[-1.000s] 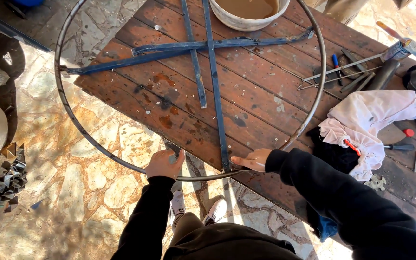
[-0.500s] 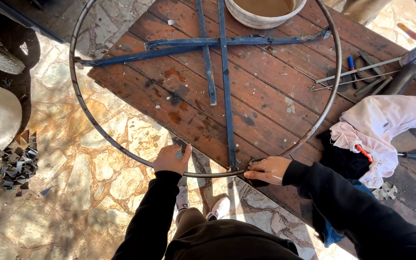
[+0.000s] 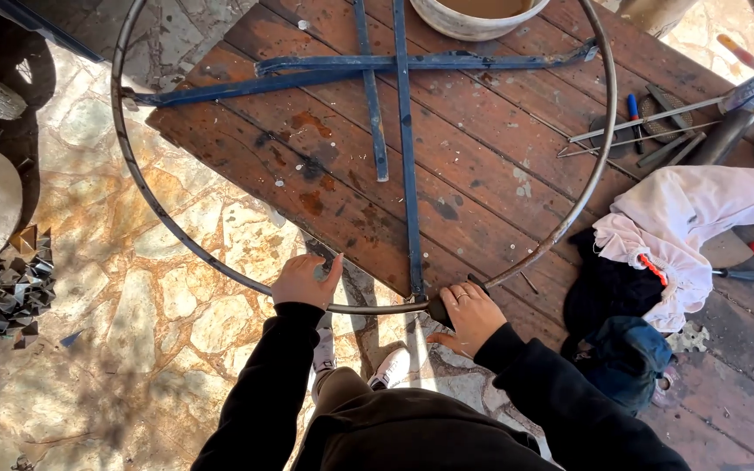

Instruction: Sanding and cleaning a circular metal frame using a sanding block and cloth

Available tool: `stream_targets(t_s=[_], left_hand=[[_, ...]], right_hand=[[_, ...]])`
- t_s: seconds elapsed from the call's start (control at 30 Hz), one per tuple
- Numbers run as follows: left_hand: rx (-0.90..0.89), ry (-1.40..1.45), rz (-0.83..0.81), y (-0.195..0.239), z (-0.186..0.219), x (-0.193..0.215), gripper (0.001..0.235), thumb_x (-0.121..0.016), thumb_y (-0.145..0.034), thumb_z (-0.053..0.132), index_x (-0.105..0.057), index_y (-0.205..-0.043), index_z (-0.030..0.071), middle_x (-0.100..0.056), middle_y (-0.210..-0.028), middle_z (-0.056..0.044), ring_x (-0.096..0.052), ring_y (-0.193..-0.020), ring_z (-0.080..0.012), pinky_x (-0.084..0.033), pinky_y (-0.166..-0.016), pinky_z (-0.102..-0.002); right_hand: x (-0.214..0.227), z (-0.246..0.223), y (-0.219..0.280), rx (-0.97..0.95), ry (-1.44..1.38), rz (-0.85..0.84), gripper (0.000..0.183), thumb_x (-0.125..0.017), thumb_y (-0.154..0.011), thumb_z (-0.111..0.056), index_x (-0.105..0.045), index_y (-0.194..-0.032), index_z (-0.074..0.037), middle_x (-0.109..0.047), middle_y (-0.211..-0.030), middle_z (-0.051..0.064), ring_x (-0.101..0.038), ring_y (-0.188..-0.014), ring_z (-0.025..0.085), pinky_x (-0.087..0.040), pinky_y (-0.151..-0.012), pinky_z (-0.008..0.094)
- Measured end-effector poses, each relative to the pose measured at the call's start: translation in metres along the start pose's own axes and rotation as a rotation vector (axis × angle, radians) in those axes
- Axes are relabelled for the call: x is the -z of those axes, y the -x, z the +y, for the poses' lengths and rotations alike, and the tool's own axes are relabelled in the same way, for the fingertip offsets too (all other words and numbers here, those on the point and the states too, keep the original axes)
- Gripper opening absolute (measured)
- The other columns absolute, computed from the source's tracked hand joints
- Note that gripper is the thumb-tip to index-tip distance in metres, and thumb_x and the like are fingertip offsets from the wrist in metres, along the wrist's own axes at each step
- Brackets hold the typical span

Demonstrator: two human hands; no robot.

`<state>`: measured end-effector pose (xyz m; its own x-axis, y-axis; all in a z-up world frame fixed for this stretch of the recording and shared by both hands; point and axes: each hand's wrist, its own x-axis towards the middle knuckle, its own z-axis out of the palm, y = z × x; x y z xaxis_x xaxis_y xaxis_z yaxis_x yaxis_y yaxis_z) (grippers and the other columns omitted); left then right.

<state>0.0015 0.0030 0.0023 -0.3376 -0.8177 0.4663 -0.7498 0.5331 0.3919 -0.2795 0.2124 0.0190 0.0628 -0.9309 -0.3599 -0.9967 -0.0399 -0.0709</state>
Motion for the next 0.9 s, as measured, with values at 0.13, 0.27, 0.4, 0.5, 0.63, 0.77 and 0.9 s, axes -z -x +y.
stream_targets(t_s=[0.13,0.27,0.4,0.5,0.63,0.77,0.9], left_hand=[[0.006,0.047,-0.012,-0.001,-0.001,-0.003,0.046,-0.073,-0.089,0.059,-0.08,-0.083,0.013,-0.076,-0.076,-0.005,-0.077,-0.09,-0.0238,-0.06,-0.08,-0.031],[0.016,0.029,-0.037,0.001,0.0,0.005,0.047,-0.074,-0.089,0.06,-0.08,-0.083,0.014,-0.076,-0.076,-0.004,-0.078,-0.09,-0.0231,-0.061,-0.081,-0.031],[0.001,-0.078,-0.033,0.005,-0.007,-0.007,0.046,-0.072,-0.088,0.065,-0.08,-0.083,0.02,-0.075,-0.076,-0.001,-0.077,-0.089,-0.0187,-0.06,-0.079,-0.028],[0.002,-0.072,-0.009,0.007,-0.009,-0.009,0.037,-0.077,-0.085,0.059,-0.079,-0.084,0.022,-0.076,-0.079,0.001,-0.077,-0.089,-0.0178,-0.06,-0.079,-0.028],[-0.012,-0.112,-0.036,0.007,-0.007,-0.001,0.038,-0.075,-0.088,0.059,-0.078,-0.085,0.022,-0.076,-0.082,0.001,-0.077,-0.093,-0.0161,-0.061,-0.077,-0.029],[0.238,0.023,-0.255,-0.001,0.002,0.002,0.05,-0.061,-0.093,0.063,-0.083,-0.087,0.019,-0.08,-0.103,-0.002,-0.071,-0.11,-0.0213,-0.058,-0.082,-0.042],[0.225,-0.009,-0.251,-0.002,0.006,0.01,0.051,-0.06,-0.094,0.064,-0.081,-0.085,0.019,-0.08,-0.1,0.0,-0.072,-0.106,-0.0209,-0.058,-0.079,-0.042]], right_hand=[[-0.023,0.034,0.01,0.033,0.131,0.184,0.081,-0.078,-0.079,-0.049,-0.049,-0.142,-0.007,-0.063,-0.13,0.017,-0.059,-0.129,0.033,-0.037,-0.119,0.046],[-0.041,0.02,-0.003,-0.05,0.156,0.393,0.068,-0.047,-0.101,-0.057,-0.057,-0.14,-0.003,-0.065,-0.134,0.02,-0.057,-0.134,0.033,-0.041,-0.115,0.045],[-0.031,-0.053,-0.01,0.157,-0.128,0.635,0.063,-0.053,-0.104,-0.048,-0.054,-0.145,-0.001,-0.057,-0.147,0.02,-0.05,-0.141,0.034,-0.037,-0.118,0.044],[-0.016,0.021,0.01,0.001,0.007,0.753,0.06,-0.059,-0.1,-0.046,-0.062,-0.136,0.001,-0.062,-0.14,0.022,-0.057,-0.135,0.036,-0.042,-0.116,0.046],[-0.027,0.035,0.01,-0.135,0.081,0.774,0.056,-0.058,-0.1,-0.047,-0.067,-0.129,0.0,-0.071,-0.123,0.017,-0.064,-0.126,0.032,-0.045,-0.116,0.044],[-0.023,-0.012,0.01,0.05,-0.128,0.598,0.064,-0.049,-0.106,-0.041,-0.042,-0.153,0.002,-0.048,-0.154,0.021,-0.043,-0.145,0.036,-0.028,-0.124,0.049],[-0.017,0.085,0.027,-0.334,-0.044,0.655,0.076,-0.047,-0.104,-0.045,-0.028,-0.162,0.001,-0.03,-0.168,0.02,-0.027,-0.157,0.036,-0.027,-0.125,0.047]])
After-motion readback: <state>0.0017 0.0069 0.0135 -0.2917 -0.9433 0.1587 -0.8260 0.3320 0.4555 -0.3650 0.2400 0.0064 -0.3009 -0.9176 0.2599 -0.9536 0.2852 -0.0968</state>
